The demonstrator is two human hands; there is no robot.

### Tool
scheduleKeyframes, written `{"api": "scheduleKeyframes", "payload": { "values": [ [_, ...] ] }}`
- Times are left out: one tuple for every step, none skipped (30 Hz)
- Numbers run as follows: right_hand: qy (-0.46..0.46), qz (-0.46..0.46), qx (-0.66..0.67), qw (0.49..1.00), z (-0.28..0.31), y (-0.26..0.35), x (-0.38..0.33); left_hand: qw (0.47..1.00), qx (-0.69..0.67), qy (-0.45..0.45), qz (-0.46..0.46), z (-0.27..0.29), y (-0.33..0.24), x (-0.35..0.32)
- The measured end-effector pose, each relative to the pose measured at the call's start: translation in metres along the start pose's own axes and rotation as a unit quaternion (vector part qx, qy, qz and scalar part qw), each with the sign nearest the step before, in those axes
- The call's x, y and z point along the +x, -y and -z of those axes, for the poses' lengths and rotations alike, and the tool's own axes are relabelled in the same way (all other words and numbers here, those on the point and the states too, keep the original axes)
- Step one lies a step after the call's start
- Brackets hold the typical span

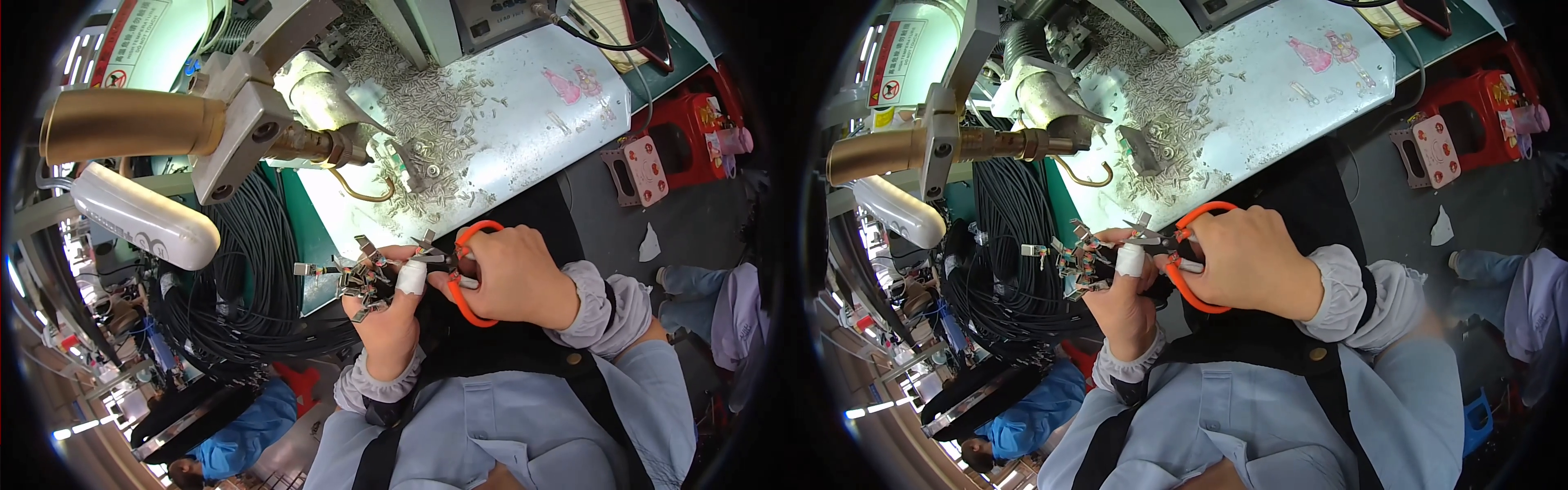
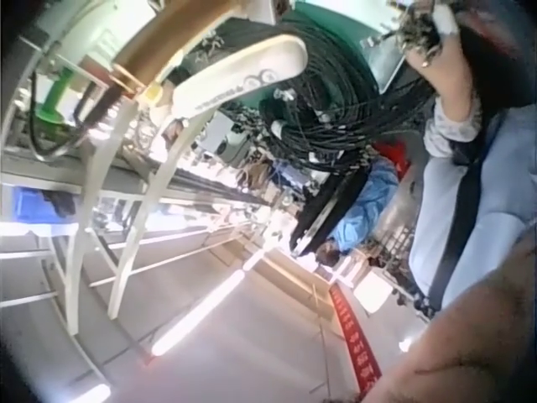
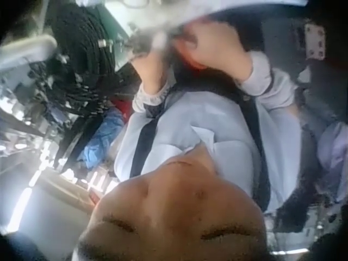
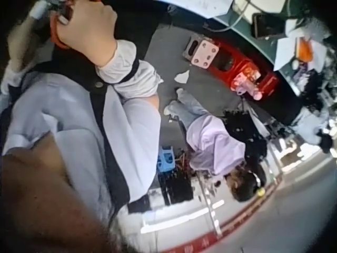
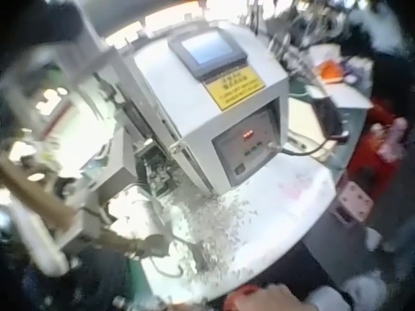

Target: The person trims the ends of wires with shears, then moves to a bundle of cables on the table. They cut the plastic wrap from the bundle using the shears and pull out individual cables to trim their ends.

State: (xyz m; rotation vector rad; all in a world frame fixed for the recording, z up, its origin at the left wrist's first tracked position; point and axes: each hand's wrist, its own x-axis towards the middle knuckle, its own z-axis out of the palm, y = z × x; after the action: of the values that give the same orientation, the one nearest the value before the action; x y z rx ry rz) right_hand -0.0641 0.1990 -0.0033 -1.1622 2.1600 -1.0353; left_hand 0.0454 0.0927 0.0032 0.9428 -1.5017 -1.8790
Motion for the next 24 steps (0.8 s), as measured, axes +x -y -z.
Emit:
{"api": "scheduleKeyframes", "payload": {
  "values": [
    [-0.008, 0.007, -0.005, 1.0, -0.002, -0.001, 0.0, 1.0, 0.001, 0.001, 0.0, -0.001, -0.001, 0.001],
    [-0.015, 0.013, -0.01, 1.0, -0.004, -0.002, 0.0, 1.0, -0.002, 0.004, 0.02, -0.001, -0.003, 0.002],
    [-0.023, 0.02, -0.015, 0.999, -0.006, -0.004, 0.0, 0.999, -0.004, 0.007, 0.04, -0.002, -0.005, 0.005],
    [-0.024, 0.019, -0.015, 0.999, -0.009, -0.007, 0.0, 0.998, -0.007, 0.01, 0.06, -0.002, -0.007, 0.008],
    [-0.043, 0.022, 0.0, 0.999, -0.012, -0.013, -0.001, 0.998, -0.006, 0.011, 0.06, 0.001, -0.008, 0.014],
    [-0.062, 0.026, 0.015, 0.998, -0.014, -0.019, -0.001, 0.993, -0.051, 0.049, 0.095, 0.005, -0.01, 0.023],
    [-0.081, 0.03, 0.03, 0.996, -0.015, -0.022, 0.0, 0.983, -0.096, 0.088, 0.129, 0.008, -0.012, 0.034],
    [-0.08, 0.031, 0.032, 0.996, -0.014, -0.022, 0.002, 0.969, -0.141, 0.123, 0.162, 0.01, -0.013, 0.042],
    [-0.105, 0.024, 0.077, 0.991, -0.012, -0.022, 0.007, 0.969, -0.14, 0.121, 0.162, 0.007, -0.013, 0.049],
    [-0.13, 0.017, 0.123, 0.984, -0.01, -0.021, 0.014, 0.971, -0.136, 0.117, 0.159, 0.003, -0.013, 0.058],
    [-0.154, 0.009, 0.168, 0.974, -0.008, -0.02, 0.021, 0.972, -0.133, 0.113, 0.157, -0.001, -0.014, 0.066],
    [-0.153, 0.01, 0.17, 0.973, -0.006, -0.018, 0.029, 0.973, -0.129, 0.109, 0.155, -0.002, -0.015, 0.071],
    [-0.169, 0.01, 0.195, 0.966, -0.004, -0.015, 0.039, 0.973, -0.129, 0.11, 0.155, -0.004, -0.015, 0.075],
    [-0.184, 0.01, 0.22, 0.958, -0.002, -0.013, 0.05, 0.974, -0.119, 0.112, 0.158, -0.005, -0.014, 0.078],
    [-0.198, 0.01, 0.245, 0.949, 0.0, -0.012, 0.058, 0.974, -0.11, 0.114, 0.161, -0.005, -0.014, 0.081],
    [-0.197, 0.01, 0.247, 0.949, 0.001, -0.012, 0.065, 0.975, -0.1, 0.115, 0.163, -0.005, -0.014, 0.083],
    [-0.168, 0.0, 0.243, 0.955, 0.002, -0.013, 0.072, 0.975, -0.099, 0.113, 0.163, -0.004, -0.014, 0.084],
    [-0.138, -0.01, 0.238, 0.961, 0.003, -0.014, 0.077, 0.975, -0.098, 0.118, 0.163, -0.003, -0.014, 0.085],
    [-0.108, -0.021, 0.234, 0.966, 0.004, -0.014, 0.08, 0.974, -0.097, 0.123, 0.163, -0.002, -0.015, 0.086],
    [-0.107, -0.021, 0.235, 0.966, 0.004, -0.014, 0.081, 0.974, -0.097, 0.128, 0.163, -0.001, -0.015, 0.086],
    [-0.101, -0.03, 0.243, 0.964, 0.005, -0.012, 0.082, 0.974, -0.096, 0.127, 0.163, 0.0, -0.016, 0.088],
    [-0.096, -0.039, 0.25, 0.963, 0.006, -0.011, 0.081, 0.973, -0.089, 0.133, 0.168, 0.0, -0.017, 0.089],
    [-0.091, -0.049, 0.257, 0.961, 0.006, -0.01, 0.082, 0.971, -0.083, 0.14, 0.173, 0.001, -0.018, 0.09],
    [-0.09, -0.05, 0.258, 0.961, 0.005, -0.01, 0.082, 0.97, -0.077, 0.147, 0.178, 0.001, -0.019, 0.092]
  ]
}}
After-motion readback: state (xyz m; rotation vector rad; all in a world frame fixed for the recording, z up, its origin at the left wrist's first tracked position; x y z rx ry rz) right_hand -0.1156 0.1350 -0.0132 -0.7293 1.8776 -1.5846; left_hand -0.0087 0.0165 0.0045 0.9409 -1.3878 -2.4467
